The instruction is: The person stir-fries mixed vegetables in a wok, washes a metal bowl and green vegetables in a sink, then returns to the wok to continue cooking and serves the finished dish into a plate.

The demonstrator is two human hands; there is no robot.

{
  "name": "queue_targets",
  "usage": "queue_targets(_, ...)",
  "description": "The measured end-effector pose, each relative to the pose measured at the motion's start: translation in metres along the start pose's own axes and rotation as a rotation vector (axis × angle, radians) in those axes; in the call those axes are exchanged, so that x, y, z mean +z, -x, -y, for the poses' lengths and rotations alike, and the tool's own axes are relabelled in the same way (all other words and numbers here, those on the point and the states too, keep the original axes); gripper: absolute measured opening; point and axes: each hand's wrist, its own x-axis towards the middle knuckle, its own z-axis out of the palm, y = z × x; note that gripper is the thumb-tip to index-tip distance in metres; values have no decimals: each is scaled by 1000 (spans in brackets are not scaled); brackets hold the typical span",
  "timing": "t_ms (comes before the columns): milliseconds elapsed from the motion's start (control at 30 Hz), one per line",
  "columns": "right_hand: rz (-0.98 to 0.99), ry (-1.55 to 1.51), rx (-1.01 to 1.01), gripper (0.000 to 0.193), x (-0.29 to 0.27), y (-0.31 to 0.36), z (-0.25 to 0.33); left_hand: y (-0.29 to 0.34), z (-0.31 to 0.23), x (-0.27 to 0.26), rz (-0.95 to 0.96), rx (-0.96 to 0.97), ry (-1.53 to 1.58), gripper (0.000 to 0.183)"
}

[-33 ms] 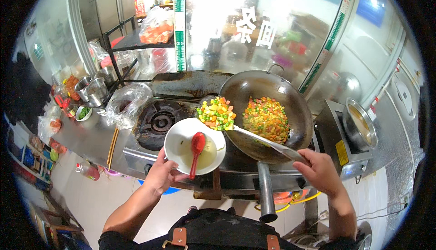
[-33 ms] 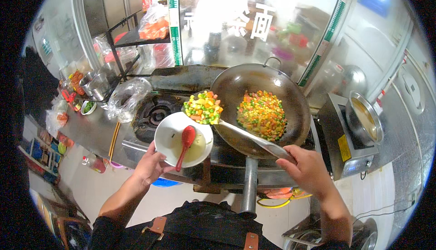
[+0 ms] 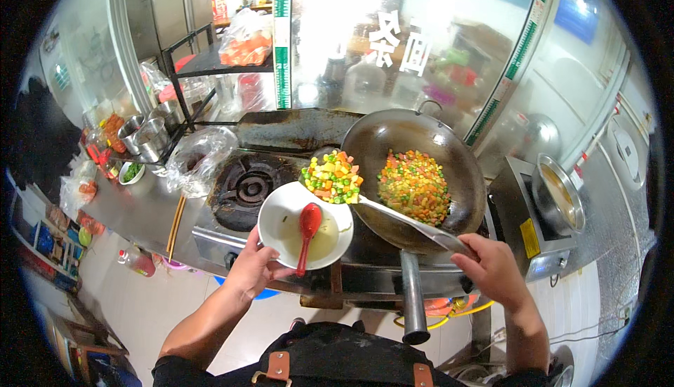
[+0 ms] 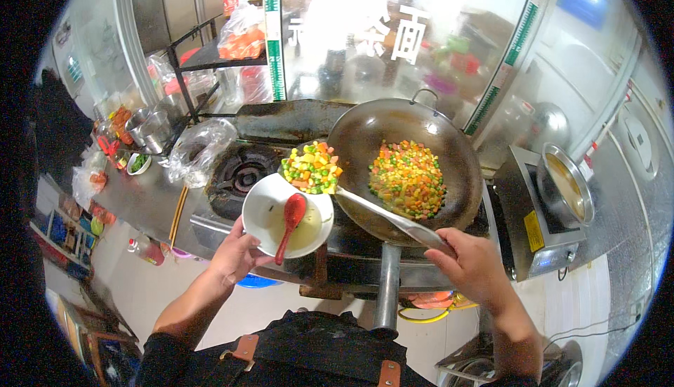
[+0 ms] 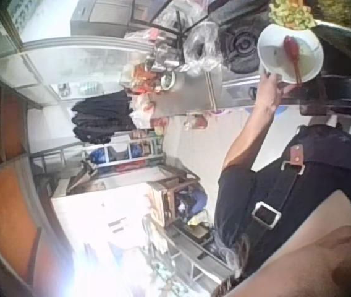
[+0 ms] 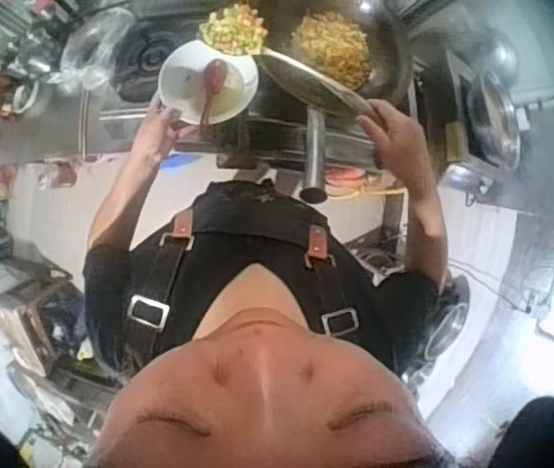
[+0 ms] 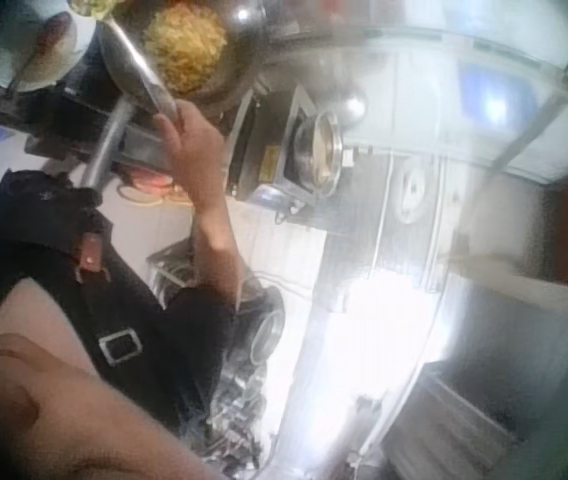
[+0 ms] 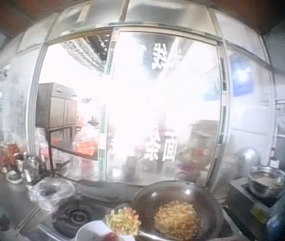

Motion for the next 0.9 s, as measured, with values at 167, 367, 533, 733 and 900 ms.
queue_targets(167, -31, 13, -58, 34, 20, 5, 10, 0, 1, 10, -20, -5, 32, 74)
queue_targets(367, 41, 33, -62, 34, 21, 4, 10, 0, -3, 10, -29, 0, 32, 75)
queue_targets(533, 61, 2, -75, 34, 21, 1, 9, 2, -3, 9, -4, 12, 47, 75)
queue_targets(733, 125, -159, 83, 30, 4, -3, 0, 5, -3, 10, -17, -8, 46, 74)
queue_targets(900, 12, -138, 173, 30, -25, -6, -19, 9, -5, 7, 5, 14, 42, 73)
